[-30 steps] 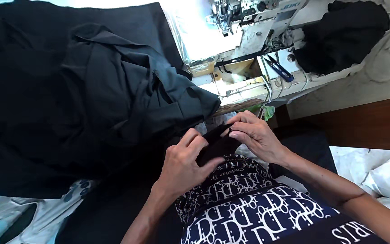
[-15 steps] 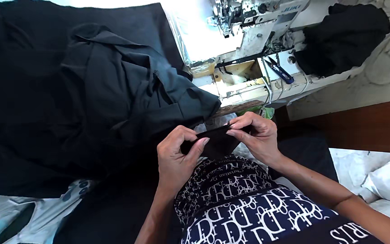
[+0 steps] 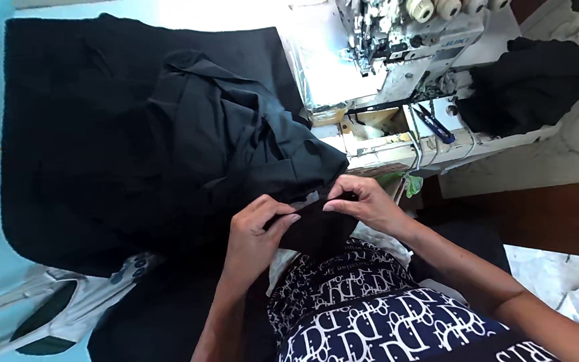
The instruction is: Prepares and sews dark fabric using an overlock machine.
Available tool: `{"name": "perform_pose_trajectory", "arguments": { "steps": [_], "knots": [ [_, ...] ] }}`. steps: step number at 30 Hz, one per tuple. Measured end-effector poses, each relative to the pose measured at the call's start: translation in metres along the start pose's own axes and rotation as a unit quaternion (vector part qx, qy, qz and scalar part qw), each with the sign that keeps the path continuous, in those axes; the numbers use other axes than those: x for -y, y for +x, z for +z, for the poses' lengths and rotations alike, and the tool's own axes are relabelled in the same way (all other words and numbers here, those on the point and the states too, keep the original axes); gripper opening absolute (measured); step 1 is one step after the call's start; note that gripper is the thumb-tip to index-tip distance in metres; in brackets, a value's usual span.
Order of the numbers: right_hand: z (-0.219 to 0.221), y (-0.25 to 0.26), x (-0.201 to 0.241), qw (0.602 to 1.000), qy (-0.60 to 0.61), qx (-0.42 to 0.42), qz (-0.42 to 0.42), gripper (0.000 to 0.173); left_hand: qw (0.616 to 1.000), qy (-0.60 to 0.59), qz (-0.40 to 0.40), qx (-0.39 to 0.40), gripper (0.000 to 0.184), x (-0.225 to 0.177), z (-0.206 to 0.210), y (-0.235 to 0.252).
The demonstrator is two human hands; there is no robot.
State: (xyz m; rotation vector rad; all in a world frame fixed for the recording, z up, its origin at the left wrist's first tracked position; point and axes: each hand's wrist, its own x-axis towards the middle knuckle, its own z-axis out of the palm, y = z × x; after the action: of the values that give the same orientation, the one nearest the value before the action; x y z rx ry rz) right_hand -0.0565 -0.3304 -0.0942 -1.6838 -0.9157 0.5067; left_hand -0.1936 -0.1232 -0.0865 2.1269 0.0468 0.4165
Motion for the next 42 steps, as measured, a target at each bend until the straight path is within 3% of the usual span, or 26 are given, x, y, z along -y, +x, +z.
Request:
{"name": "perform_pose_trajectory", "arguments": {
  "steps": [3, 6, 10, 12, 15, 19, 22, 29, 34, 38, 40, 42],
  "knots": [
    [-0.006, 0.028, 0.021, 0.995, -0.051, -0.017, -0.084, 0.008, 1.0, 0.012, 0.019, 0.0, 0.011, 0.001, -0.019, 0.023],
    [-0.008, 0.062, 0.024, 0.984, -0.121, 0.028, -0.129, 0.009, 0.998, 0.041, -0.013, 0.038, 0.006, 0.012, -0.03, 0.053],
    [-0.01, 0.104, 0.006, 0.971, -0.178, 0.145, -0.061, 0.012, 0.984, 0.072, -0.079, 0.14, 0.007, 0.031, -0.027, 0.083],
    [-0.011, 0.116, 0.0, 0.959, -0.203, 0.196, -0.027, 0.013, 0.977, 0.094, -0.076, 0.177, 0.011, 0.034, -0.026, 0.088],
    [-0.013, 0.119, -0.006, 0.952, -0.212, 0.221, -0.019, 0.014, 0.977, 0.119, -0.047, 0.172, 0.012, 0.035, -0.025, 0.085],
    [-0.015, 0.106, -0.005, 0.964, -0.198, 0.17, -0.045, 0.012, 0.98, 0.16, -0.021, 0.121, 0.013, 0.028, -0.029, 0.074],
    [-0.011, 0.083, -0.006, 0.967, -0.206, 0.068, -0.135, 0.011, 0.981, 0.175, 0.006, 0.084, 0.014, 0.017, -0.032, 0.062],
    [-0.003, 0.042, 0.016, 0.896, -0.286, -0.162, -0.297, 0.015, 0.98, 0.173, 0.1, -0.014, 0.017, -0.026, -0.033, 0.047],
    [-0.008, 0.036, 0.022, 0.848, -0.33, -0.228, -0.348, 0.015, 0.949, 0.26, 0.158, -0.086, 0.013, -0.047, -0.025, 0.038],
    [-0.008, 0.033, 0.023, 0.824, -0.371, -0.249, -0.348, 0.013, 0.909, 0.375, 0.144, -0.109, 0.022, -0.042, -0.022, 0.031],
    [-0.002, 0.033, 0.024, 0.821, -0.37, -0.26, -0.349, 0.013, 0.932, 0.309, 0.132, -0.134, 0.023, -0.03, -0.026, 0.027],
    [0.011, 0.036, 0.034, 0.83, -0.339, -0.268, -0.352, 0.012, 0.969, 0.151, 0.117, -0.16, 0.02, -0.021, -0.038, 0.023]
  ]
}}
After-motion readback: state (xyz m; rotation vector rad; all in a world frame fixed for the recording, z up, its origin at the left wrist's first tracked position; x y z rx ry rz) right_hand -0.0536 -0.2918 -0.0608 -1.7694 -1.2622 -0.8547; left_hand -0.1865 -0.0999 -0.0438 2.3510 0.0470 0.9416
